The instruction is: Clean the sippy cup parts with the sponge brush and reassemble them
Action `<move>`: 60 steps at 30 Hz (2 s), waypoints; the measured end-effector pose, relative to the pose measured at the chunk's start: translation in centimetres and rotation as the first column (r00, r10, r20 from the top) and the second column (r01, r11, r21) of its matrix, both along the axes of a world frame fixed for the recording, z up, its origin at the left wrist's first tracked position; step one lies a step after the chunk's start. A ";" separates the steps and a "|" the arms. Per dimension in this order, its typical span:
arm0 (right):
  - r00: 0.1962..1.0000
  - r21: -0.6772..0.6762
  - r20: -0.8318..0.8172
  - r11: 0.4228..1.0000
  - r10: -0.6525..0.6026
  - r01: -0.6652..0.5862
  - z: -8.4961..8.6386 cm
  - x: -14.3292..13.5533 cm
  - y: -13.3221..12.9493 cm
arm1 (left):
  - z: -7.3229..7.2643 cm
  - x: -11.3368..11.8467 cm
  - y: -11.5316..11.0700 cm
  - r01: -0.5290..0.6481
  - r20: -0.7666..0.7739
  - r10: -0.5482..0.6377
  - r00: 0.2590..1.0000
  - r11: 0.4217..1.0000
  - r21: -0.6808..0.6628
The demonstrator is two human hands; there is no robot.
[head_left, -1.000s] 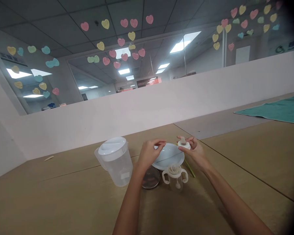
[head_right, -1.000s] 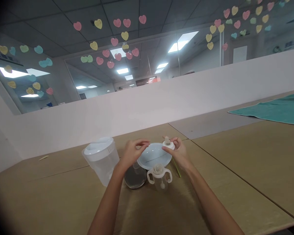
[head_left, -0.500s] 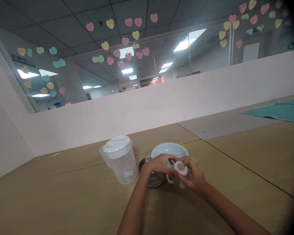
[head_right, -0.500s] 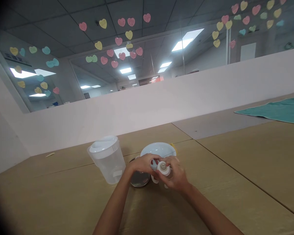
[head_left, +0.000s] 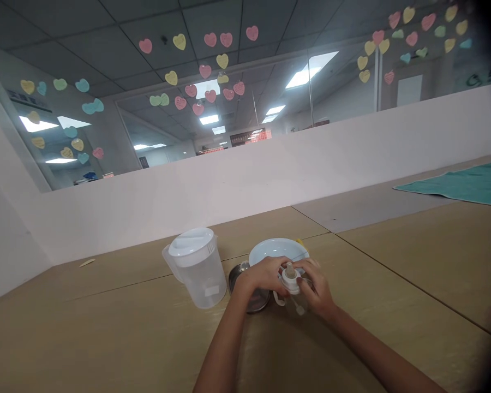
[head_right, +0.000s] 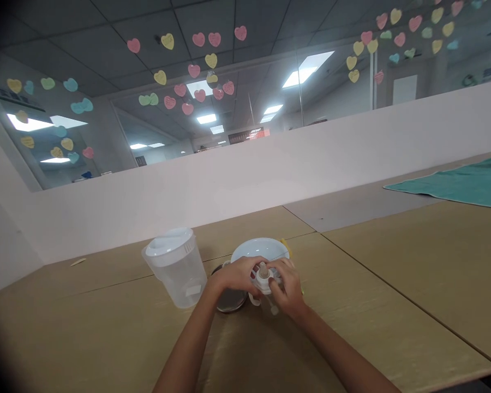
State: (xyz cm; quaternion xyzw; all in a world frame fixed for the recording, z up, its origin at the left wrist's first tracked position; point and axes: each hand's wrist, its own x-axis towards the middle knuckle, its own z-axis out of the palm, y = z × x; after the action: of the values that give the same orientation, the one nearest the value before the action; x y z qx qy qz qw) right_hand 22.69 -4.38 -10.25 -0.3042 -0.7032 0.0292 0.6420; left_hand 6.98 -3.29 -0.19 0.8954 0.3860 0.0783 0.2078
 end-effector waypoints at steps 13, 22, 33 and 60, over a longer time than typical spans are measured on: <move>0.985 0.332 0.134 0.942 -0.106 0.056 0.1 -1.1 -2.0 | 0.8 0.3 -0.9 -0.070 -0.025 0.069 0.997 0.997 -0.029; 0.999 0.366 0.012 0.930 -0.049 0.042 0.4 -1.1 -2.2 | 0.4 0.3 -0.4 -0.006 -0.027 0.006 1.000 1.000 -0.006; 0.974 0.158 -0.203 0.985 0.100 -0.068 -1.0 -1.1 -1.4 | 0.4 0.2 -0.3 -0.009 -0.004 0.009 1.000 0.999 -0.031; 0.945 0.077 0.265 0.981 -0.192 0.177 -0.7 -1.6 -0.8 | 0.3 -0.6 0.0 0.012 -0.023 -0.012 1.000 1.000 -0.001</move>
State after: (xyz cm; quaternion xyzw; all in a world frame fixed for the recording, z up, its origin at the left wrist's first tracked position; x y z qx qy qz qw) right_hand 21.08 -5.20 -10.95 -0.3529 -0.7534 -0.0914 0.5473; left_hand 6.38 -3.32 0.09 0.8984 0.3832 0.0664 0.2041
